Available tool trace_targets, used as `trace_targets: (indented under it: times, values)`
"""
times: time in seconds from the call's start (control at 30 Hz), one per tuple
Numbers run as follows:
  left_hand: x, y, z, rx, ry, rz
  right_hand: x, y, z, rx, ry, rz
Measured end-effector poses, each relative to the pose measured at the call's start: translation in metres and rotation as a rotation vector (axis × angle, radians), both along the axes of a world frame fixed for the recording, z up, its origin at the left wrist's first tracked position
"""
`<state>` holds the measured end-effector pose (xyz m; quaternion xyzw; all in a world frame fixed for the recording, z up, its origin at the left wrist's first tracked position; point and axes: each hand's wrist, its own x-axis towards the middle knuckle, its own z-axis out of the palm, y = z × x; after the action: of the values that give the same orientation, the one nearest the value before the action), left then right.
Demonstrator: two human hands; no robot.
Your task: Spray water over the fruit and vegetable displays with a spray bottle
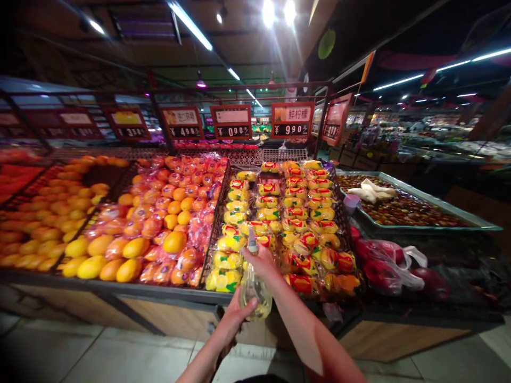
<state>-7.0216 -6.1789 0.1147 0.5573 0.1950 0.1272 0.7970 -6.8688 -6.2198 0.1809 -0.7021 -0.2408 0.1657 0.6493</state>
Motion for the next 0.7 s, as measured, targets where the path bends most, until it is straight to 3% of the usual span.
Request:
trace_targets:
  times: [0.2,0.37,0.5,0.7]
  values:
    - [-0.040,0.033,0.002,-0.044,0.049,0.237,-0.039,0.072,0.019,-0.138,-0.065,0.262]
    - [-0.048,0.064,-0.012,-0.014,0.119,0.298,-0.051,0.099,0.022,-0.104,-0.007,0.288]
    - [-0.036,0.076,-0.022,0.059,0.142,0.264,-0.039,0.094,0.014,-0.105,0.018,0.206]
    - [-0.001,0.054,0.001,0.089,0.140,0.029,-0.006,0.042,0.009,0.154,0.209,-0.003]
